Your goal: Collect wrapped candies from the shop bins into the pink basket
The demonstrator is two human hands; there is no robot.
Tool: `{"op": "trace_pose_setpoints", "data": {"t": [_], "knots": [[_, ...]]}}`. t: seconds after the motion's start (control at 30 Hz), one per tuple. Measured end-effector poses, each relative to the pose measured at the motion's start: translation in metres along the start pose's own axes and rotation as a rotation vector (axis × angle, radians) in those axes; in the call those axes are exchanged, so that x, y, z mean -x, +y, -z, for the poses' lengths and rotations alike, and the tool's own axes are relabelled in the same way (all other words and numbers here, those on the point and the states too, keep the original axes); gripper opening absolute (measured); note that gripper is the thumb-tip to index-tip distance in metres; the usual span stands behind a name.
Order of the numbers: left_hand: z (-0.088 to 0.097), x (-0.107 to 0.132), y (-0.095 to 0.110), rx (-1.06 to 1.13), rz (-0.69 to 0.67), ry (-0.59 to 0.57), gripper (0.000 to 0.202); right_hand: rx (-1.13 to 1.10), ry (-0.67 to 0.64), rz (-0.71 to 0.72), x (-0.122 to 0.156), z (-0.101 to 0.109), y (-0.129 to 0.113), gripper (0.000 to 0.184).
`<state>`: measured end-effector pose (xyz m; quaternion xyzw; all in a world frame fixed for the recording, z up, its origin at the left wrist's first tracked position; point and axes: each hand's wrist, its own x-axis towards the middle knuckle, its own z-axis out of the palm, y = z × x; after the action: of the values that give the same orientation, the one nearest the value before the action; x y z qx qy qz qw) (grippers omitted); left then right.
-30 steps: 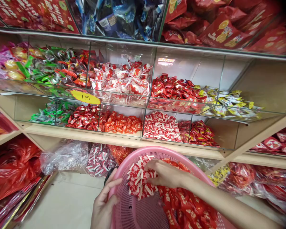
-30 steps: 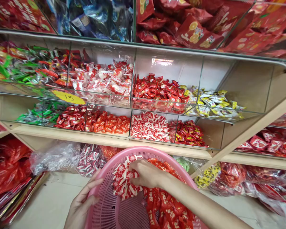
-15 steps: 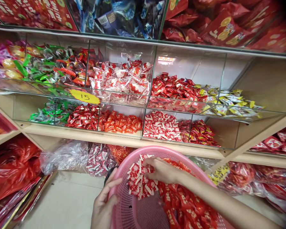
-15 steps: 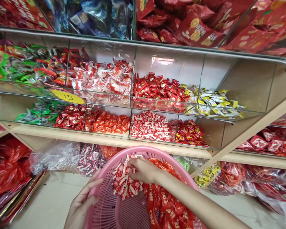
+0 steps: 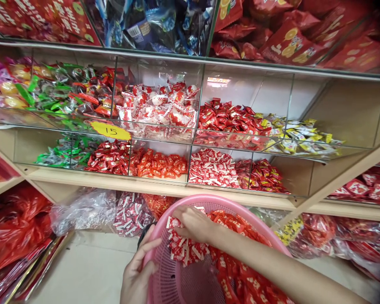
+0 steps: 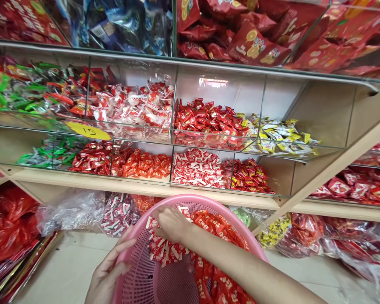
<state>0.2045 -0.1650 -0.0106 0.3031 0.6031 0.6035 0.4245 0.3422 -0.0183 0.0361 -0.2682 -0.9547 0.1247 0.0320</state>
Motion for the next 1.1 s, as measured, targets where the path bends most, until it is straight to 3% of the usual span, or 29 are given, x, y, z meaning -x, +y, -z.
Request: {"op": "trace_pose_setpoints", "data": {"t": [0.43, 0.73, 1.1], "knots": [[-0.002, -0.001, 0.000, -0.021, 0.004, 0.030, 0.031, -0.029, 0.003, -0.125, 0.015, 0.005, 0.012, 0.034], [-0.001, -0.001, -0.001, -0.019, -0.009, 0.034, 0.032, 0.011, 0.027, -0.331, 0.013, 0.010, 0.009, 0.026], [-0.005, 0.001, 0.003, 0.055, 0.005, 0.049, 0.029, 0.232, -0.010, -0.325, 0.004, -0.005, -0.003, 0.021]]}}
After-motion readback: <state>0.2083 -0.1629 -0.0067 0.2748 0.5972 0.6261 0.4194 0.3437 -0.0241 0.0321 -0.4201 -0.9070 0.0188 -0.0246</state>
